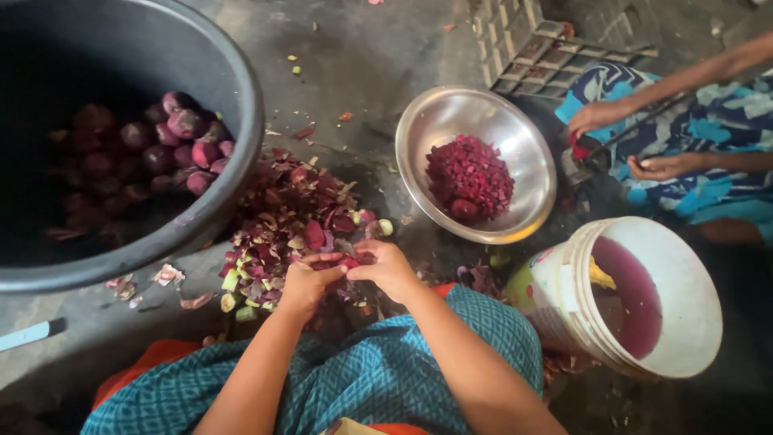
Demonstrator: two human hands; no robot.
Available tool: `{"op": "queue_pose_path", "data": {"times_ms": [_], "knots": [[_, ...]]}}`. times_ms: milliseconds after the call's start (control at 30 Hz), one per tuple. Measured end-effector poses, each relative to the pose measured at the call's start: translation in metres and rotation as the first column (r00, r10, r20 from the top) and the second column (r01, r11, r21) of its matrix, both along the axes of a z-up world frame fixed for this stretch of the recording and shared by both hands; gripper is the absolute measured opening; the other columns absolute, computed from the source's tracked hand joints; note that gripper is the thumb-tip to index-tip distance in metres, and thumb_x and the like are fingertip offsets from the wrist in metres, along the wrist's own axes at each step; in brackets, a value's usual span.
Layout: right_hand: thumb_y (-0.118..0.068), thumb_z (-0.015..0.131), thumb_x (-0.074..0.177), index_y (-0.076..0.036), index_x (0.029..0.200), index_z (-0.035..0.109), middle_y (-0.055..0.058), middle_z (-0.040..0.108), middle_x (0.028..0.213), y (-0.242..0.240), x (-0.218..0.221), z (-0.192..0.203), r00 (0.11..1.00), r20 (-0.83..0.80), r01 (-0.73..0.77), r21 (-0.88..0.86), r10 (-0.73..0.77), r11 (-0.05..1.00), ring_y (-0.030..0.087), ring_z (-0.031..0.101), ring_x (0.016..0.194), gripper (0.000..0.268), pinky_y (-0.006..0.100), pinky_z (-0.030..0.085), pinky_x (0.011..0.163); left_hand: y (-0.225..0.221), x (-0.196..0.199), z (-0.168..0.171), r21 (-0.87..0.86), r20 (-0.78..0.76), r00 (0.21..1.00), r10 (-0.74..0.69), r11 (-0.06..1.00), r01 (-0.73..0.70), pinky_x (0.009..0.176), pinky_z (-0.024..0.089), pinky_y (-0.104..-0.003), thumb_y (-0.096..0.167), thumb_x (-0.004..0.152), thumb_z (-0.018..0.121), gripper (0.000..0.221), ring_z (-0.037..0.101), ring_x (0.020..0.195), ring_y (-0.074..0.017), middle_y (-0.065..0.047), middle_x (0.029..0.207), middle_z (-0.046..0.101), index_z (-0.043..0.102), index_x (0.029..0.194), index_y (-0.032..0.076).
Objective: The person sits on the floor and peels beetroots using a knife, placing the peeled pieces into a metal bowl. The peels are discarded on the floor beside a large container of unpeeled beetroots.
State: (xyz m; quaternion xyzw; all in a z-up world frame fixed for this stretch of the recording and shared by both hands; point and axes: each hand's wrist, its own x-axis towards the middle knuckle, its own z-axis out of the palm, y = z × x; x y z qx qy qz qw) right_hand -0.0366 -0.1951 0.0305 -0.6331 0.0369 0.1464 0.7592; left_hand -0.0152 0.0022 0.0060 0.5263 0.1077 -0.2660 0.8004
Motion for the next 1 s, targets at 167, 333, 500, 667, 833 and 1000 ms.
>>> {"op": "queue_pose_path", "data": {"times_ms": [167,333,500,667,833,1000], "knots": [[0.007,0.078,0.077,0.004,0.112,0.068,0.009,0.074,0.102,0.005,0.009,0.014,0.999,0.043,0.006,-0.145,0.001,0.989,0.017,0.072,0.096,0.037,0.032,0.06,0.086,0.002,-0.004,0.016,-0.007,-0.068,0.997,0.045,0.999,-0.045,0.072,0.061,-0.032,-0.003,0.082,0.075,0.034,0.074,0.08,-0.0196,-0.013,0.097,0.078,0.072,0.115,-0.005],[0.003,0.079,0.077,0.0,0.115,0.071,0.007,0.075,0.098,0.009,0.017,0.011,0.999,0.049,-0.001,-0.352,0.019,0.936,0.012,0.071,0.088,0.039,0.029,0.059,0.079,0.0,-0.004,0.016,0.023,-0.033,0.995,0.096,0.995,-0.096,0.072,0.061,-0.03,-0.003,0.081,0.076,0.032,0.072,0.079,-0.0167,-0.011,0.095,0.076,0.073,0.113,-0.005],[-0.005,0.084,0.083,-0.007,0.111,0.073,0.008,0.074,0.093,0.014,0.023,-0.009,0.954,0.29,0.115,-0.594,0.079,0.797,0.014,0.069,0.078,0.031,0.03,0.057,0.072,-0.007,-0.002,-0.015,0.243,0.146,0.977,0.158,0.951,-0.19,0.072,0.055,-0.026,-0.002,0.078,0.08,0.029,0.07,0.079,-0.0125,-0.008,0.092,0.077,0.076,0.107,-0.004],[-0.003,0.082,0.079,-0.008,0.114,0.07,0.009,0.073,0.101,0.02,0.026,-0.021,0.859,0.488,0.201,-0.601,0.156,0.774,0.016,0.071,0.089,0.037,0.03,0.056,0.079,-0.005,0.013,-0.038,0.337,0.194,0.962,0.193,0.908,-0.25,0.071,0.053,-0.026,0.0,0.079,0.082,0.027,0.066,0.077,-0.0139,-0.008,0.089,0.076,0.078,0.105,-0.002],[0.006,0.078,0.08,-0.004,0.117,0.071,0.005,0.073,0.101,0.012,0.02,-0.017,0.969,0.242,0.03,-0.285,0.041,0.958,0.013,0.069,0.096,0.039,0.029,0.057,0.086,-0.003,0.006,-0.03,0.1,0.138,0.98,0.142,0.983,-0.157,0.075,0.057,-0.026,-0.002,0.077,0.081,0.028,0.071,0.081,-0.0144,-0.008,0.092,0.077,0.076,0.104,-0.005],[0.008,0.077,0.076,-0.001,0.12,0.07,0.005,0.075,0.102,0.004,-0.001,-0.007,0.995,0.101,-0.006,-0.16,0.022,0.987,0.013,0.071,0.094,0.045,0.028,0.057,0.087,-0.002,-0.008,-0.007,0.033,0.071,0.996,0.057,0.998,-0.06,0.073,0.059,-0.027,-0.003,0.08,0.078,0.028,0.072,0.078,-0.0148,-0.01,0.091,0.078,0.075,0.107,-0.003]]}}
